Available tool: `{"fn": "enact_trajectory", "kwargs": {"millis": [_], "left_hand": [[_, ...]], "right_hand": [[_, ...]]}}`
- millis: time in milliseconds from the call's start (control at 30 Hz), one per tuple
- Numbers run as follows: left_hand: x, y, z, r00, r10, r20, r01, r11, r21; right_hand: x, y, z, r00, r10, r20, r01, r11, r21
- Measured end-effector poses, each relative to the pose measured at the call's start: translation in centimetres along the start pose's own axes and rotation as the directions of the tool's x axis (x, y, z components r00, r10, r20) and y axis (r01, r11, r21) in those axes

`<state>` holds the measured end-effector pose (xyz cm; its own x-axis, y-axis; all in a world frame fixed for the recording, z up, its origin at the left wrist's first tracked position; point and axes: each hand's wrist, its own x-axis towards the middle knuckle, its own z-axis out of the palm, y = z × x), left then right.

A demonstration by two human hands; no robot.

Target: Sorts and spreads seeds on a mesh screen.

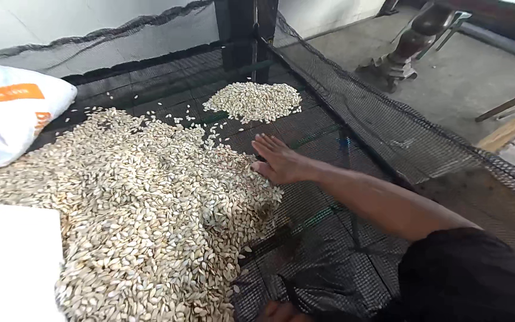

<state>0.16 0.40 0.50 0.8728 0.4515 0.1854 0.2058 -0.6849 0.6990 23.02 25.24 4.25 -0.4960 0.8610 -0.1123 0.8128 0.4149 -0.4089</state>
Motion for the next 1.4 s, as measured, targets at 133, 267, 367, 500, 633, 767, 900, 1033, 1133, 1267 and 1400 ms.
{"fn": "enact_trajectory", "kwargs": {"millis": [133,267,367,500,633,767,900,1033,1133,1267,1400], "left_hand": [[-0.3,0.3,-0.6,0.999,-0.022,0.043,0.023,0.999,-0.029],[-0.4,0.2,-0.1,0.998,-0.021,0.063,0.023,0.999,-0.034],[-0.4,0.0,-0.1,0.998,0.003,0.068,-0.002,1.000,-0.011],[-0.5,0.2,-0.1,0.996,0.013,0.086,-0.016,0.999,0.031],[-0.8,-0.1,0.3,0.997,0.018,0.077,-0.024,0.996,0.084],[-0.4,0.0,0.6,0.998,0.053,0.023,-0.055,0.992,0.117],[0.2,-0.5,1.2,0.994,0.110,-0.013,-0.106,0.980,0.171],[0.2,-0.6,1.2,0.993,0.121,-0.011,-0.116,0.972,0.202],[0.1,-0.2,0.6,0.995,0.093,0.029,-0.097,0.974,0.204],[0.0,-0.1,0.2,0.994,0.102,0.038,-0.108,0.972,0.209],[0.0,0.1,0.2,0.995,0.058,0.076,-0.074,0.971,0.228]], "right_hand": [[1.8,-4.2,-0.2,0.986,-0.144,-0.079,0.158,0.962,0.222],[7.1,-2.8,1.1,0.989,0.075,-0.126,-0.070,0.997,0.045],[10.3,-3.8,2.0,0.984,0.159,-0.079,-0.159,0.987,0.004],[12.8,-6.8,3.5,0.992,-0.041,-0.116,0.057,0.989,0.139],[9.0,-9.7,-1.0,0.966,-0.230,-0.120,0.259,0.892,0.372],[3.1,-3.3,-4.5,0.955,-0.122,-0.270,0.190,0.951,0.242],[-3.7,2.3,-1.7,0.969,0.119,-0.216,-0.104,0.992,0.077],[-4.7,0.1,2.7,0.983,0.068,-0.169,-0.080,0.995,-0.063],[-2.9,-3.1,4.8,0.979,0.005,-0.202,-0.008,1.000,-0.015],[-1.8,-7.4,6.1,0.972,-0.013,-0.236,0.049,0.988,0.148],[-1.9,-11.2,6.3,0.949,0.047,-0.311,0.064,0.939,0.337]]}}
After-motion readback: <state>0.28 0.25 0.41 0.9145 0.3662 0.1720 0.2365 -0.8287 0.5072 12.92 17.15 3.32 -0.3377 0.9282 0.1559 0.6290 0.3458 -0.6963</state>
